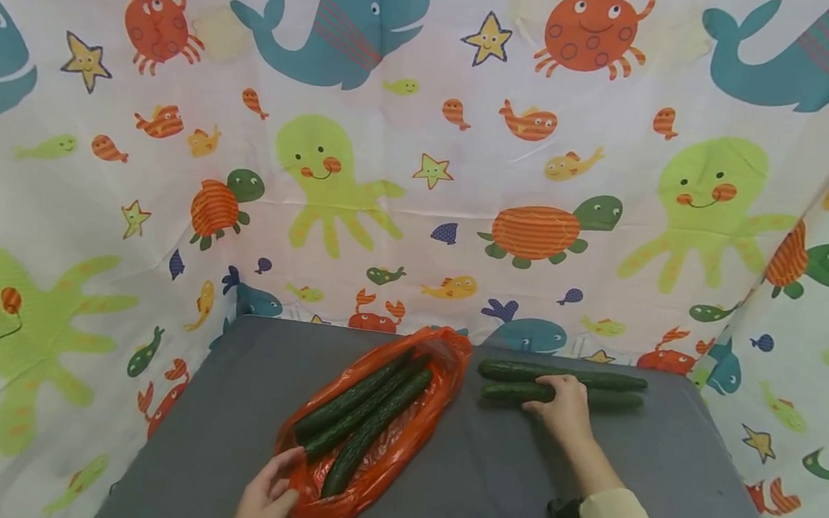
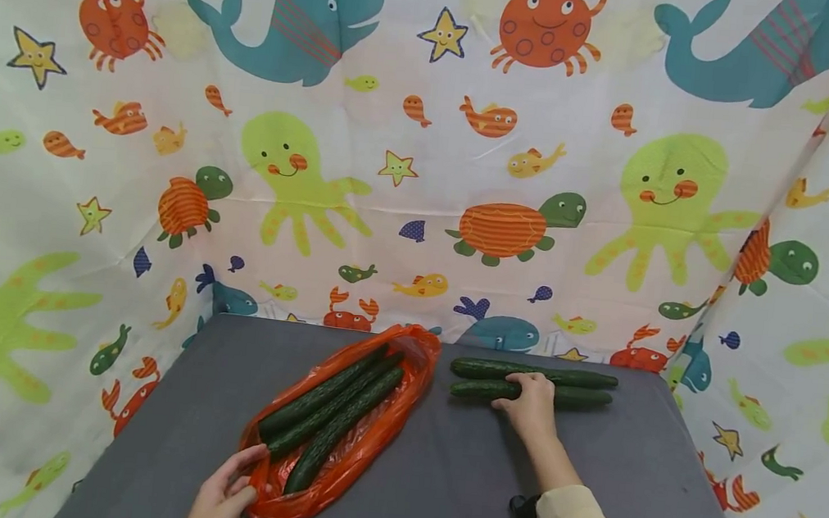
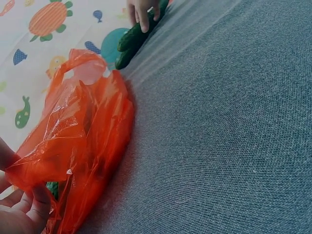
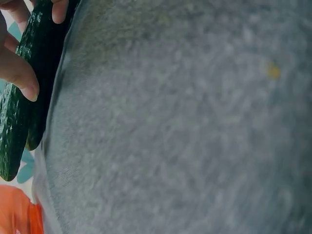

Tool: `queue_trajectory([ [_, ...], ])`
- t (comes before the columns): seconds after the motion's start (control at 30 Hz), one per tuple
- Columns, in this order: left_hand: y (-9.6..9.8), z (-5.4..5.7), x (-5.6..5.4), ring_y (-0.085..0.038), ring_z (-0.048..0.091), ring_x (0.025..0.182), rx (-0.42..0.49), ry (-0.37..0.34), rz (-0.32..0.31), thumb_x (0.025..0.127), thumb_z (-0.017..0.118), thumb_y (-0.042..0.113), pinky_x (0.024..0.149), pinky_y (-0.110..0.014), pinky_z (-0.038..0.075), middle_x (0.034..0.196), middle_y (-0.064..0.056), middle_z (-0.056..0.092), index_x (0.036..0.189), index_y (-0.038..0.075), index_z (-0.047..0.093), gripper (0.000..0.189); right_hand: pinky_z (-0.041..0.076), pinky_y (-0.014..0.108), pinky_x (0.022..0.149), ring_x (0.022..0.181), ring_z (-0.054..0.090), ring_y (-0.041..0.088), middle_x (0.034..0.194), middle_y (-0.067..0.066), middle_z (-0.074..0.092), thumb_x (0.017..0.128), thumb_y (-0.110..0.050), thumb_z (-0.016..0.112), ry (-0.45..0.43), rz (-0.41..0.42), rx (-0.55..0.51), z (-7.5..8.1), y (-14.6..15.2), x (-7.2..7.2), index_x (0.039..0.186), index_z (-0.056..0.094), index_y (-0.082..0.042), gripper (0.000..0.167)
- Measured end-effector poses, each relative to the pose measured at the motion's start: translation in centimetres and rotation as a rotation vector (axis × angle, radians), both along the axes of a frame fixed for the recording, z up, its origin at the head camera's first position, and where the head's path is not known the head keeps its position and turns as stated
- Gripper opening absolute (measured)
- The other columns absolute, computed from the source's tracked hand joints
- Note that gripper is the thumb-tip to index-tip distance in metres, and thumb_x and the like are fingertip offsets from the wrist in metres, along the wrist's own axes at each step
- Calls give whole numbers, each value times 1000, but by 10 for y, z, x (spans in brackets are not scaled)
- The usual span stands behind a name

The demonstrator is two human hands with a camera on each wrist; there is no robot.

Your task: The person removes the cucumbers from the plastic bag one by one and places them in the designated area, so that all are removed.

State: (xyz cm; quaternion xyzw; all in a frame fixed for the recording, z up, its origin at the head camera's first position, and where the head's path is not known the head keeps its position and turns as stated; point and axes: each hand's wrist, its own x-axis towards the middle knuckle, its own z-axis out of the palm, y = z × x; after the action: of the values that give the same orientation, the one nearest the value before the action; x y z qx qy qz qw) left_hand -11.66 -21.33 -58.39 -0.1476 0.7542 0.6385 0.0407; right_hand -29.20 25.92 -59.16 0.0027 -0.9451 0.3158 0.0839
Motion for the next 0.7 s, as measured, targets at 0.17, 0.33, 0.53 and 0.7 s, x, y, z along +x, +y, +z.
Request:
queue_trajectory([
  [0.17,1,0,0,-21,66,94,2,-21,0,81,53,-9,68,-30,53,147,-24,49,146,-1,47,66,37,65,103,128,40,56,130,33,52,76,-22,88,-79,-13,0,-3,1,-4,122,70,0,54],
  [0.33,-1,-1,0,-21,65,94,8,-28,-17,82,54,-9,67,-31,52,147,-25,48,147,-2,46,65,37,65,103,128,40,56,130,33,51,76,-22,88,-95,-26,-4,-6,1,-6,121,70,0,54],
  [0.53,-1,-1,1,-23,68,98,43,-49,-22,82,54,-7,70,-33,55,144,-28,50,147,-4,45,65,37,64,102,128,39,55,130,32,49,77,-22,88,-85,-48,-12,-8,2,-8,121,69,0,53],
  [0.7,-2,-1,2,-25,69,97,58,-65,-27,83,54,-6,72,-35,56,128,-25,63,148,-4,43,66,38,63,100,126,37,53,130,30,47,77,-21,88,-57,-62,-28,-9,-2,-9,120,69,0,51],
])
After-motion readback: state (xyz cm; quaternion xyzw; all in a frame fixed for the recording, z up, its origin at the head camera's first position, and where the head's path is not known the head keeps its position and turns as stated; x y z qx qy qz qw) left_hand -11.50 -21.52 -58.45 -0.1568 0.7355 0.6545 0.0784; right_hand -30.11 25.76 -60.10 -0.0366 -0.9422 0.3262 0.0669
